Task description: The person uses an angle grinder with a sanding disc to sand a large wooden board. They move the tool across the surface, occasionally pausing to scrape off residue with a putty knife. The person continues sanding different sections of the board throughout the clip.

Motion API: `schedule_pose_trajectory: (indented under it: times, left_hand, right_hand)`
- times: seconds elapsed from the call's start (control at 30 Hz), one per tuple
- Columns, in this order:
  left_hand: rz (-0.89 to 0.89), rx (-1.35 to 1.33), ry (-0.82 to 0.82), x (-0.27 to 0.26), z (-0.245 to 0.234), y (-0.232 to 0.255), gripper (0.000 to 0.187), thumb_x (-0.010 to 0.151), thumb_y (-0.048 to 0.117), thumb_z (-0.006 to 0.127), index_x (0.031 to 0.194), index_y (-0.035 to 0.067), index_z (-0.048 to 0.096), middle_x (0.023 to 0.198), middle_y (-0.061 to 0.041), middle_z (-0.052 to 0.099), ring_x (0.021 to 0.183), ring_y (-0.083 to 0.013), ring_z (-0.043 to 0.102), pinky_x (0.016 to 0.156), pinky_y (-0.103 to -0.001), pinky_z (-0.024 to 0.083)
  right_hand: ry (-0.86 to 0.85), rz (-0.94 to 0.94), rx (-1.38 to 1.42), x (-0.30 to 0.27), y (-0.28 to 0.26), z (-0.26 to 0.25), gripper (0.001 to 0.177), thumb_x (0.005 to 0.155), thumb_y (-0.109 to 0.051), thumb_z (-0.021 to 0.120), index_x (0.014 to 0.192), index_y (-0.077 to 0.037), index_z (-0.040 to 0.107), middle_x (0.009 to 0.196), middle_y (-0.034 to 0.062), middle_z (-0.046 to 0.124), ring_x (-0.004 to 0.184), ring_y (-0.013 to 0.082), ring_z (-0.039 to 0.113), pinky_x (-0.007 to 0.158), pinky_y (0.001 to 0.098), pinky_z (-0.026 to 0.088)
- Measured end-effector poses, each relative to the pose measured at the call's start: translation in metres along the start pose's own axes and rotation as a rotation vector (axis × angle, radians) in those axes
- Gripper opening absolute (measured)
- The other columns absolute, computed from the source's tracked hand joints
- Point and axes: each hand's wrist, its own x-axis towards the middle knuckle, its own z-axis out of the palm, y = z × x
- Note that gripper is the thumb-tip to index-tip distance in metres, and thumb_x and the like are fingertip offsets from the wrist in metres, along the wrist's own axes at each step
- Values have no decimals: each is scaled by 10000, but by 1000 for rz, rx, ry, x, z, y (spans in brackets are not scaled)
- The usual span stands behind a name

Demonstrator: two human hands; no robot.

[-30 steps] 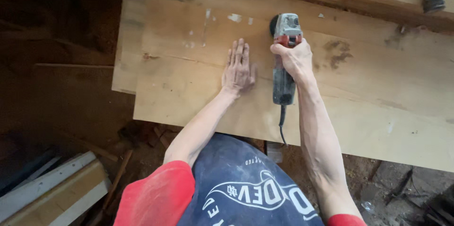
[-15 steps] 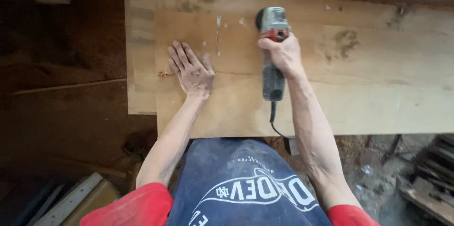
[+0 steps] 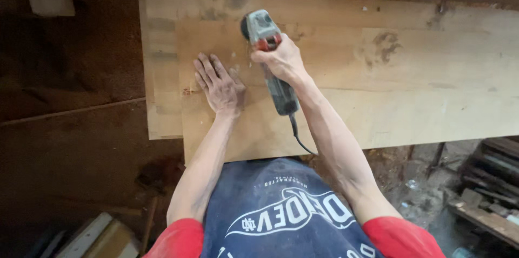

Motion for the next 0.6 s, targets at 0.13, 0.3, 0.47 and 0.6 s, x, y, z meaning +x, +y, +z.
schedule_pose_trajectory:
  times: [0.13,0.3,0.47,0.6]
  left_hand:
    - [-6,-27,7,0,0,1,677,1067,346,539,1581,-56,359,1695,-228,183,1578,-429,146,1280,-556,166]
    - [-2,-40,-5,3,-4,4,690,1062,346,534,1581,-69,351,1691,-240,163,1572,-437,129,1275,-564,145]
    - [-33,-51,-27,4,-2,5,665,1083,338,508,1584,-71,354,1697,-252,159,1573,-447,123,1276,-561,141]
    - [-17,-58,18,1,8,0,649,1087,334,507,1574,-74,369,1682,-262,197,1566,-449,156,1280,-552,155]
  right_hand:
    - [142,51,241,-6,38,-36,370,684,-230,844,1001,-103,702,866,-34,703,757,97,648,689,274,541]
    - [323,189,272,-4,99,-121,295,741,-170,817,1007,-142,692,844,-28,682,689,90,615,615,272,518]
    - [402,270,447,-4,121,-148,235,736,-154,804,952,-89,735,825,9,691,681,132,660,616,300,552]
    - [302,131,276,-5,103,-106,242,749,-152,814,970,-95,733,847,-11,692,702,107,642,634,269,530]
